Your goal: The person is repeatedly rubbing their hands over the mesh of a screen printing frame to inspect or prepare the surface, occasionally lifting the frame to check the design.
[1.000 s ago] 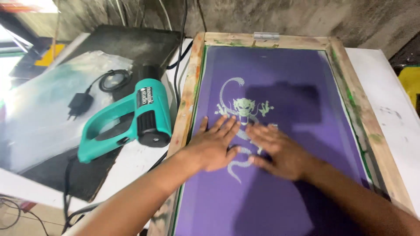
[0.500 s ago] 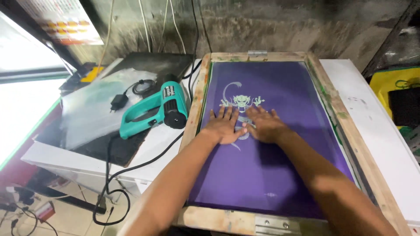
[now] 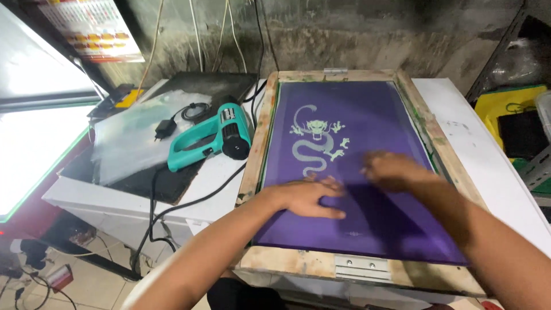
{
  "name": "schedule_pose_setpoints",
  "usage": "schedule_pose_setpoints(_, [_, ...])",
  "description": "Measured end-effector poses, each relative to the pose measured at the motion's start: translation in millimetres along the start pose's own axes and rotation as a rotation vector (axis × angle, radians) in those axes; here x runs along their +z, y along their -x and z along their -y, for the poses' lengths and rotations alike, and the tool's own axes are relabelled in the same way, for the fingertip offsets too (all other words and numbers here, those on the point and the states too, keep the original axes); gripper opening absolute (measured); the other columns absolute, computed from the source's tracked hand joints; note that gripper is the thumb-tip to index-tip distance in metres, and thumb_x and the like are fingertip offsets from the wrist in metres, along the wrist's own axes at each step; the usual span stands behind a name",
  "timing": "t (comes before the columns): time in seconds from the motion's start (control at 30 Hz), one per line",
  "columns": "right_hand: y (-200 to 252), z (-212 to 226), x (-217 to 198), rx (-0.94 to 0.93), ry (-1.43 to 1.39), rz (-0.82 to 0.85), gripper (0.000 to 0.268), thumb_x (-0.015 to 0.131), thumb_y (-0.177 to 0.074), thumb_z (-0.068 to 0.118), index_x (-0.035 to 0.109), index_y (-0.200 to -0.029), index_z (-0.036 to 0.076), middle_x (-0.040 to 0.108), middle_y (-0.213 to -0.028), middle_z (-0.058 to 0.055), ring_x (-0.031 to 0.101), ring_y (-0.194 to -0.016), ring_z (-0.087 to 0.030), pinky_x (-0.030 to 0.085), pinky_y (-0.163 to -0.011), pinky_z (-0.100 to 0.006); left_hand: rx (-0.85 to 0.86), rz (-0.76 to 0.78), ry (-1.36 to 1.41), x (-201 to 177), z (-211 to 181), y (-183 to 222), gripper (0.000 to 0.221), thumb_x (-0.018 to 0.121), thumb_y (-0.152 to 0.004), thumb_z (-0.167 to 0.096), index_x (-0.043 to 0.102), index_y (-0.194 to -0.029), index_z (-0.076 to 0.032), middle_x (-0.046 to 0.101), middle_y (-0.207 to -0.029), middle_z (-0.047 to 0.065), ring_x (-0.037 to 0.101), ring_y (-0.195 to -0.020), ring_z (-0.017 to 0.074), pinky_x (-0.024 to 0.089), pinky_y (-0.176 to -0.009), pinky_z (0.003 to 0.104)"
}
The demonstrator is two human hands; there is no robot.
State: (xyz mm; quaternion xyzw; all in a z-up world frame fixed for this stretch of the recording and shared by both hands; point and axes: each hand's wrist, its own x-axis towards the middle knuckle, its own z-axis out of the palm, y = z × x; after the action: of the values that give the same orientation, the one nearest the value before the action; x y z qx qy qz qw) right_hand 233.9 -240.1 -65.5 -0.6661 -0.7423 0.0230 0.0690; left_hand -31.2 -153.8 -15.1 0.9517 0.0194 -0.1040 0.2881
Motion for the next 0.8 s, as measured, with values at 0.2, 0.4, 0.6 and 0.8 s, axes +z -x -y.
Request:
schedule_pose_setpoints(0.2, [-19.6,5.4,-28.3,0.36,0.06,0.151,0.047,0.044,-0.104,0.037,0.063,-0.143,0.019,0.065,-0.144,-0.011,0.061,-0.135,-0.033,0.051,-0.111,-0.053,0.224,-0.233,0.284,-7.8,38.4,-42.6,0.025,0.064,-0.099,-0.025,0.075,-0.108,-0.005,0.076,-0.105,0.019,0.071,-0.108,0.0348,0.054,-0.099,0.049])
schedule_pose_setpoints(0.4, [-41.7,37.0,28.5,-0.2,-0.046,-0.234,0.043,0.062,-0.095,0.032,0.067,-0.131,0.009,0.069,-0.132,-0.017,0.061,-0.127,-0.037,0.047,-0.11,-0.051,-0.2,-0.241,-0.2,-68.0,77.2,-24.1,0.038,0.058,-0.097,-0.029,0.07,-0.128,-0.012,0.072,-0.126,0.015,0.066,-0.123,0.0363,0.051,-0.105,0.051])
schedule_pose_setpoints(0.6, [-53.6,70.1,9.6,-0.079,-0.074,0.141,0.062,0.041,-0.105,0.053,0.045,-0.155,0.018,0.045,-0.161,-0.01,0.035,-0.151,-0.037,0.027,-0.121,-0.058,-0.314,-0.165,-0.176,-89.7,84.5,1.6,0.059,0.056,-0.096,-0.037,0.055,-0.148,-0.01,0.054,-0.153,0.015,0.045,-0.145,0.0383,0.033,-0.122,0.054])
schedule_pose_setpoints(0.8, [-53.6,0.7,39.3,0.298,0.292,-0.067,0.076,0.033,-0.099,0.075,0.049,-0.149,0.019,0.053,-0.154,-0.007,0.049,-0.144,-0.028,0.037,-0.114,-0.057,-0.351,-0.028,-0.205,-70.1,109.0,-4.3,0.075,0.052,-0.096,-0.053,0.043,-0.157,-0.011,0.038,-0.164,0.012,0.027,-0.156,0.0345,0.015,-0.127,0.057])
